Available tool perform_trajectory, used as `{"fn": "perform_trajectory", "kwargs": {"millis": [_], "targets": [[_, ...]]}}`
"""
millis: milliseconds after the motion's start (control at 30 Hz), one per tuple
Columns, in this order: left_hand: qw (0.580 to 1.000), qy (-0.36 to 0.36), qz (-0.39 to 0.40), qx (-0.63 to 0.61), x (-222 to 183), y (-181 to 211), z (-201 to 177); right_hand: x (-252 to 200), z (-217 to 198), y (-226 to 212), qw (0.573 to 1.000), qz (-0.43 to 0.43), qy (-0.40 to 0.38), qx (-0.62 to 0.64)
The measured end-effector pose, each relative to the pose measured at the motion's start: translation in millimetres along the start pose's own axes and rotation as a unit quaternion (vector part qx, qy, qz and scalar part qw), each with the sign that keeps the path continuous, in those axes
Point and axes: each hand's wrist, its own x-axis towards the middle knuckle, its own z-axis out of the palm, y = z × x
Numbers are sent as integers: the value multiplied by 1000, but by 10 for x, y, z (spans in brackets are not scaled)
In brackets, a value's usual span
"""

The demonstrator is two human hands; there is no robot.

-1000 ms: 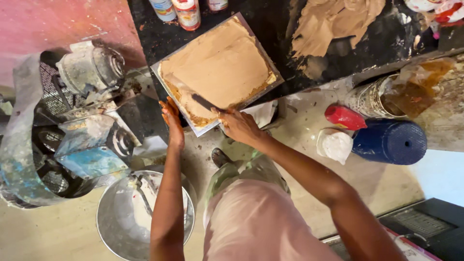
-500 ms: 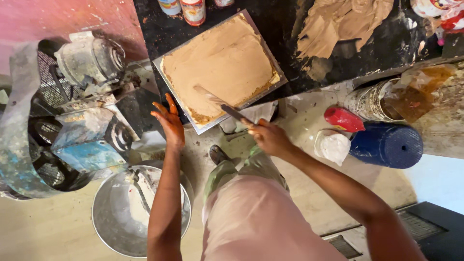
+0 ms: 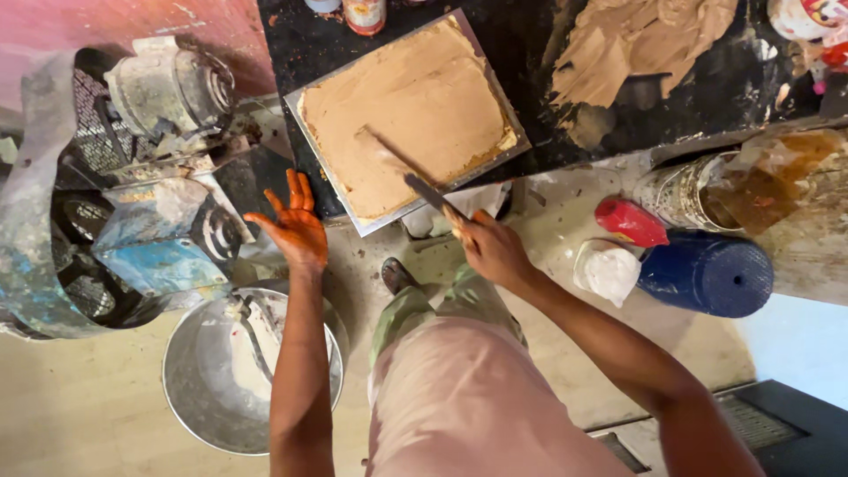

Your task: The person frosts a square cake by applying brown frosting with a flat spatula and spreading it across the top surface, periodically picking up and rotating the cake tray.

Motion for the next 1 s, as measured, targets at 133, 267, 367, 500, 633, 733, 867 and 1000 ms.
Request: {"fn": "perform_trajectory", "kwargs": {"millis": [133, 267, 367, 500, 633, 733, 867, 1000], "targets": [[1000, 8, -9, 7, -4, 18, 32, 210, 191, -276, 999, -27, -6, 34], [1000, -2, -4, 18, 18, -4, 16, -184, 120, -422, 990, -18, -78, 114], [999, -19, 1, 44, 61, 6, -29, -390, -111, -30, 986, 25, -91, 139], [990, -51, 2, 130, 55, -13, -131, -450, -499, 1038, 979, 76, 124, 143], [977, -57, 8, 206, 131, -82, -160, -433, -945, 2229, 956, 127, 263, 14], [973, -41, 13, 225, 123, -93, -139, -342, -1106, 2833, 954, 130, 266, -45], [969, -22, 8, 245, 67, -110, -85, -258, -1203, 3073, 975, 124, 181, 40], [968, -11, 16, 252, 44, -116, -41, -637, -1345, 2707, 790, 329, 15, 517]]}}
